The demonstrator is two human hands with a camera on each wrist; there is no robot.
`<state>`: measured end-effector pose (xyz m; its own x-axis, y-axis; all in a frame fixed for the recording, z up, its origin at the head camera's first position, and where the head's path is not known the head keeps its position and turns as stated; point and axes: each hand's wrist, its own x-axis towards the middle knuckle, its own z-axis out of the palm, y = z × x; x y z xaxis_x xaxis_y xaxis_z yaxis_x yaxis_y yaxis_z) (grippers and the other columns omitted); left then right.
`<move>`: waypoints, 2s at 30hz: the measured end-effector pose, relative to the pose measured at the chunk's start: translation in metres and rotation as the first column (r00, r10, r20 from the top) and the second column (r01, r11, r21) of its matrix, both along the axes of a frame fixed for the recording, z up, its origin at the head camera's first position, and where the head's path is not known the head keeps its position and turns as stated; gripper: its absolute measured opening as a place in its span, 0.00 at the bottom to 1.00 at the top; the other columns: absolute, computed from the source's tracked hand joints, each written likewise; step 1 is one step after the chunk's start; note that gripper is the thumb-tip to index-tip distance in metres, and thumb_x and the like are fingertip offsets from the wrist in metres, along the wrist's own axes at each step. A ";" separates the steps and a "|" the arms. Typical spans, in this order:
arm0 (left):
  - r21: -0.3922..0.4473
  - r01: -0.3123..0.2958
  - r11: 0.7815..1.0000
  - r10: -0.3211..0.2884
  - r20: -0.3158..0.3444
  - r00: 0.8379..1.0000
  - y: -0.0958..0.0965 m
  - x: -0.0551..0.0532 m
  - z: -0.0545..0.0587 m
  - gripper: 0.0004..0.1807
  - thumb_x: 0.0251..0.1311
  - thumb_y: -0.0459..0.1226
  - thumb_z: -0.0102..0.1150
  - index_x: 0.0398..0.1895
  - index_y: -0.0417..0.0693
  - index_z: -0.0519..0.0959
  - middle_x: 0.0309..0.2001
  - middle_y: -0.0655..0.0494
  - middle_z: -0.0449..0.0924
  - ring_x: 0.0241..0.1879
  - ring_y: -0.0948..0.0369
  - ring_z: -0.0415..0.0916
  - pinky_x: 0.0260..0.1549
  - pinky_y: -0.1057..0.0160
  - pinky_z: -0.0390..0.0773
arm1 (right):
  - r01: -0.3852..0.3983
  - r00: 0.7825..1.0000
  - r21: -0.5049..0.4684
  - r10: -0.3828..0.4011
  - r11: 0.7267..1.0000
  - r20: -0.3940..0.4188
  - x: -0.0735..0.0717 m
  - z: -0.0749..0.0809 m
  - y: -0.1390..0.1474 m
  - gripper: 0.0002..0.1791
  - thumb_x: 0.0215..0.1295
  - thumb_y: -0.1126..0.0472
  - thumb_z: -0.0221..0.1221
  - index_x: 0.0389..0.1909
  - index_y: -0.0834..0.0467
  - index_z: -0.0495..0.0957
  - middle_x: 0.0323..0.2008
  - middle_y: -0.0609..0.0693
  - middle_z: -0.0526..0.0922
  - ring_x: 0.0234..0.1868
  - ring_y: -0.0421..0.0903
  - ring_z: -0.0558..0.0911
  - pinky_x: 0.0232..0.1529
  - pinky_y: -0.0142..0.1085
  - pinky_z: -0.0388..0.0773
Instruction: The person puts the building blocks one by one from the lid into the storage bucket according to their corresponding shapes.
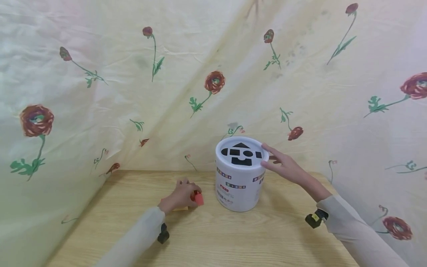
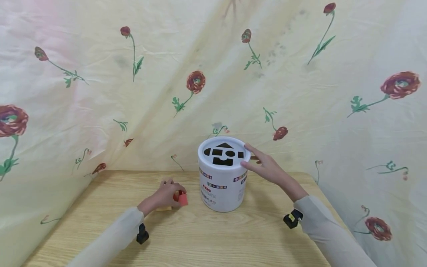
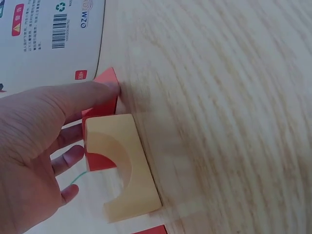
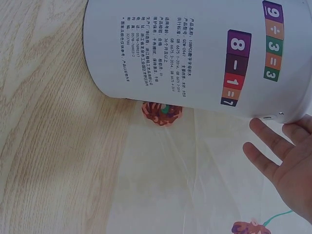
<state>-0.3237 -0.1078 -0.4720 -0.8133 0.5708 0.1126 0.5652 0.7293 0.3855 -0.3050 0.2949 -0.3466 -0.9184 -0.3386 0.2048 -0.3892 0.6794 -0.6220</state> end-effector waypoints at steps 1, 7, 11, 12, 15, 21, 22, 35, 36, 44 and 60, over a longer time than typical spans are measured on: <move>-0.003 -0.001 1.000 0.001 0.003 1.000 0.001 0.000 0.000 0.23 0.49 0.38 0.79 0.50 0.47 0.85 0.43 0.55 0.85 0.46 0.56 0.63 0.57 0.37 0.56 | 0.001 1.000 0.000 -0.001 1.000 0.004 0.001 0.001 0.000 0.41 0.75 0.44 0.55 0.82 0.48 0.50 0.79 0.59 0.58 0.69 0.66 0.73 0.59 0.65 0.74; -0.011 0.001 1.000 -0.001 0.010 1.000 0.009 0.001 -0.003 0.22 0.52 0.46 0.78 0.49 0.49 0.85 0.38 0.59 0.83 0.44 0.58 0.64 0.59 0.36 0.58 | 0.004 1.000 0.001 -0.004 1.000 0.012 0.001 0.001 0.000 0.41 0.74 0.44 0.56 0.82 0.48 0.50 0.79 0.59 0.58 0.69 0.66 0.73 0.57 0.65 0.76; -0.018 -0.002 1.000 0.002 -0.005 1.000 0.011 0.000 -0.006 0.20 0.51 0.49 0.78 0.44 0.52 0.85 0.33 0.62 0.80 0.43 0.59 0.64 0.61 0.33 0.56 | 0.008 1.000 0.007 -0.008 1.000 0.006 -0.001 -0.001 0.001 0.41 0.75 0.43 0.55 0.82 0.48 0.50 0.79 0.59 0.58 0.68 0.67 0.73 0.57 0.65 0.76; -0.017 0.000 1.000 0.000 -0.004 1.000 0.012 0.000 -0.006 0.20 0.51 0.49 0.78 0.44 0.52 0.85 0.33 0.62 0.80 0.43 0.59 0.64 0.61 0.33 0.56 | 0.011 1.000 0.009 -0.011 1.000 0.008 -0.001 -0.002 0.001 0.41 0.74 0.43 0.55 0.82 0.48 0.50 0.79 0.59 0.58 0.68 0.67 0.73 0.57 0.65 0.76; -0.007 0.010 1.000 -0.010 0.002 1.000 0.011 0.001 -0.004 0.19 0.49 0.48 0.79 0.42 0.52 0.85 0.33 0.61 0.81 0.42 0.59 0.63 0.60 0.34 0.56 | 0.015 1.000 0.011 -0.015 1.000 0.010 -0.001 -0.001 0.001 0.41 0.74 0.42 0.55 0.82 0.47 0.50 0.79 0.59 0.59 0.68 0.68 0.73 0.56 0.65 0.76; 0.008 0.030 1.000 -0.030 0.059 0.998 0.006 0.004 0.000 0.20 0.50 0.43 0.78 0.48 0.54 0.85 0.37 0.62 0.83 0.45 0.59 0.64 0.64 0.33 0.52 | 0.012 1.000 0.013 -0.012 1.000 0.006 0.000 -0.001 0.001 0.41 0.74 0.43 0.55 0.82 0.47 0.50 0.79 0.60 0.59 0.68 0.68 0.74 0.56 0.65 0.76; 0.011 0.031 0.999 -0.032 0.072 0.997 0.005 0.004 0.002 0.20 0.51 0.42 0.78 0.49 0.55 0.85 0.38 0.62 0.83 0.46 0.59 0.64 0.65 0.33 0.52 | 0.013 1.000 0.016 -0.013 1.000 0.004 0.000 -0.001 0.001 0.41 0.74 0.43 0.55 0.82 0.47 0.50 0.79 0.60 0.59 0.68 0.68 0.74 0.56 0.65 0.76; -0.016 0.087 0.996 -0.087 -0.014 0.996 0.006 0.002 0.003 0.16 0.55 0.46 0.76 0.47 0.56 0.87 0.41 0.62 0.85 0.46 0.59 0.65 0.64 0.32 0.55 | 0.012 1.000 0.020 -0.012 1.000 -0.002 -0.001 -0.002 0.001 0.41 0.75 0.43 0.55 0.82 0.48 0.49 0.79 0.60 0.59 0.68 0.68 0.74 0.55 0.65 0.76; -0.016 0.090 0.996 -0.091 -0.023 0.996 0.007 0.002 0.002 0.16 0.55 0.46 0.76 0.46 0.55 0.87 0.42 0.61 0.85 0.46 0.59 0.65 0.64 0.31 0.56 | 0.012 1.000 0.019 -0.012 1.000 -0.002 -0.001 -0.002 0.001 0.41 0.75 0.43 0.55 0.82 0.48 0.49 0.79 0.60 0.59 0.68 0.68 0.74 0.55 0.65 0.76; 0.002 0.088 0.996 -0.088 -0.030 0.996 0.009 0.004 0.001 0.14 0.57 0.45 0.74 0.44 0.52 0.85 0.42 0.62 0.86 0.46 0.60 0.67 0.64 0.34 0.56 | 0.010 1.000 0.016 -0.010 1.000 0.005 0.000 -0.001 0.001 0.41 0.75 0.44 0.55 0.82 0.47 0.49 0.79 0.60 0.59 0.68 0.68 0.74 0.55 0.65 0.77; 0.201 0.026 0.979 -0.033 0.034 0.999 -0.001 0.002 0.031 0.10 0.60 0.46 0.72 0.39 0.53 0.85 0.37 0.65 0.84 0.50 0.55 0.71 0.59 0.44 0.56 | 0.008 1.000 0.016 -0.008 1.000 -0.010 0.000 0.000 0.000 0.41 0.75 0.44 0.55 0.82 0.49 0.49 0.78 0.61 0.59 0.68 0.68 0.74 0.56 0.64 0.77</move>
